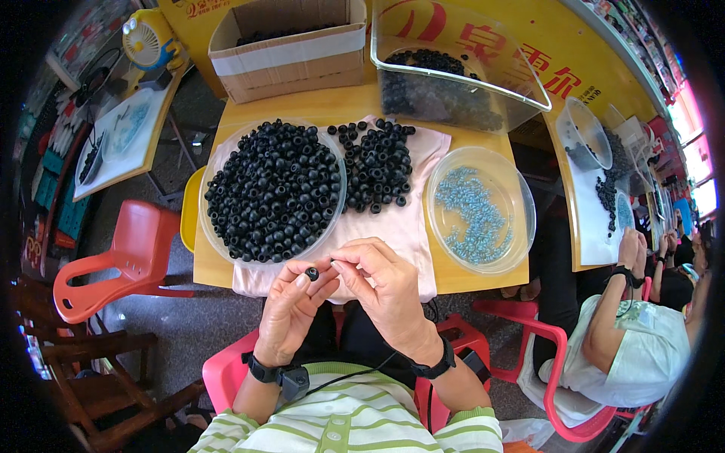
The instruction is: The person is manually inserting small silver-colored pins or components into black plastic beads or housings.
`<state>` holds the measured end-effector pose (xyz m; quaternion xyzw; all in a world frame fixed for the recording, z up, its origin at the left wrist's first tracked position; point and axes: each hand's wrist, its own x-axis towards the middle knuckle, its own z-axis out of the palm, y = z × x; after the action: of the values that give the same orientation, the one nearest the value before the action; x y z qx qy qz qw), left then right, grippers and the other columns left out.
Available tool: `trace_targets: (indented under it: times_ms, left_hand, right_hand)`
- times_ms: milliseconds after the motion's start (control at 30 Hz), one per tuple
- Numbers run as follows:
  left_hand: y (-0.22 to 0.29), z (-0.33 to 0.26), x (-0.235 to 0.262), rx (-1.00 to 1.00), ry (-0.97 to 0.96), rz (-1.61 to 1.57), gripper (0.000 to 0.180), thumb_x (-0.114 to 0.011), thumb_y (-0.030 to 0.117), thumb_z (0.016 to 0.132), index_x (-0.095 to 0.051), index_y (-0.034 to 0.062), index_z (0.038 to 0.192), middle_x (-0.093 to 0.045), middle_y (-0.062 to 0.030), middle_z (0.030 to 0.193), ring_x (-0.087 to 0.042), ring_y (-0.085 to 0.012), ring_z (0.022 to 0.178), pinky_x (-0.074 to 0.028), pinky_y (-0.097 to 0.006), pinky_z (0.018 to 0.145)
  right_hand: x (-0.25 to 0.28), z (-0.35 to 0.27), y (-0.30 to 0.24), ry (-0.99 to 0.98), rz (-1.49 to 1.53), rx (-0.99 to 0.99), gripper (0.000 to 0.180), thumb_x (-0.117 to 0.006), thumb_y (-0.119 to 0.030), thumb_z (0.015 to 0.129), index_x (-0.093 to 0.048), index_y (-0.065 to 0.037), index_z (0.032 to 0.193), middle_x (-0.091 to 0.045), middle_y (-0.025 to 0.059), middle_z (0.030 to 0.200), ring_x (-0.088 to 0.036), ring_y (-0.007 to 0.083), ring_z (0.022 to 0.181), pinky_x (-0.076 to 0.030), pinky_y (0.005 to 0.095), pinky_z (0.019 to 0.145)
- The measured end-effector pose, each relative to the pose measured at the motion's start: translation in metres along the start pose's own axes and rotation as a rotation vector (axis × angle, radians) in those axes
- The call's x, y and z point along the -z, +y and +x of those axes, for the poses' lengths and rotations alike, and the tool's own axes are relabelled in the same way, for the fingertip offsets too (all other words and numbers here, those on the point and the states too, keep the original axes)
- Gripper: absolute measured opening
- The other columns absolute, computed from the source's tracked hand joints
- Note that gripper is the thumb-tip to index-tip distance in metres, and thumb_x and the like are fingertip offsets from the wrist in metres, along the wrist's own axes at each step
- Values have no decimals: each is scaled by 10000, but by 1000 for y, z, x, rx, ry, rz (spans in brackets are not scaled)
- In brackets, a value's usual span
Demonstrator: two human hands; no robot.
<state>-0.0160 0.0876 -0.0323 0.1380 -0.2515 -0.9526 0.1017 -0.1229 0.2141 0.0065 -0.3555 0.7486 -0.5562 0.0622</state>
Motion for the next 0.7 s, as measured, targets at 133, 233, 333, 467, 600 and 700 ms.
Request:
trace_targets:
  times_ms: [133,233,333,467,600,700]
  left_hand:
    - [-2,-2,-1,-9,-6,13,146,-579,93,950,-574,42,1087,-593,-175,1250,-584,-273,1173,-443,-425,1063]
    - [-5,-1,-2,-14,-5,20,141,-576,91,951,-571,43,1084,-584,-173,1264,-580,-270,1179,-440,-422,1066]
    - [-8,-1,-2,4,-4,2,139,-571,88,954,-573,45,1086,-582,-167,1268,-576,-262,1185,-436,-418,1070]
    - [-11,0,-6,-2,-38,-39,138,-569,85,955,-575,54,1090,-586,-160,1265,-572,-249,1189,-434,-419,1070]
    - [-13,0,-6,-12,-58,-64,139,-573,90,955,-577,58,1090,-590,-156,1262,-578,-236,1177,-435,-426,1067]
    - [-12,-1,-7,-13,-63,-72,142,-573,90,955,-576,57,1093,-598,-150,1252,-584,-228,1166,-435,-430,1067]
  right_hand:
    - [2,-4,-1,-26,261,-245,149,-674,-21,868,-665,-7,1016,-649,67,931,-626,93,767,-522,215,616]
    - [3,-6,-5,-15,534,-563,143,-662,-36,892,-673,2,1029,-645,43,951,-607,63,745,-512,198,604]
    - [2,-10,-4,5,497,-500,148,-663,-29,892,-680,11,1034,-642,46,982,-599,56,738,-521,196,597]
    - [0,-10,-5,98,350,-285,176,-669,2,872,-687,1,1047,-649,73,999,-629,83,774,-532,211,640]
    - [-3,-12,-6,138,126,-94,194,-665,14,865,-693,-16,1054,-652,102,1011,-658,135,820,-533,237,672]
    - [-4,-13,-7,130,165,-117,198,-665,12,863,-695,-20,1056,-652,107,1019,-660,155,833,-535,248,688]
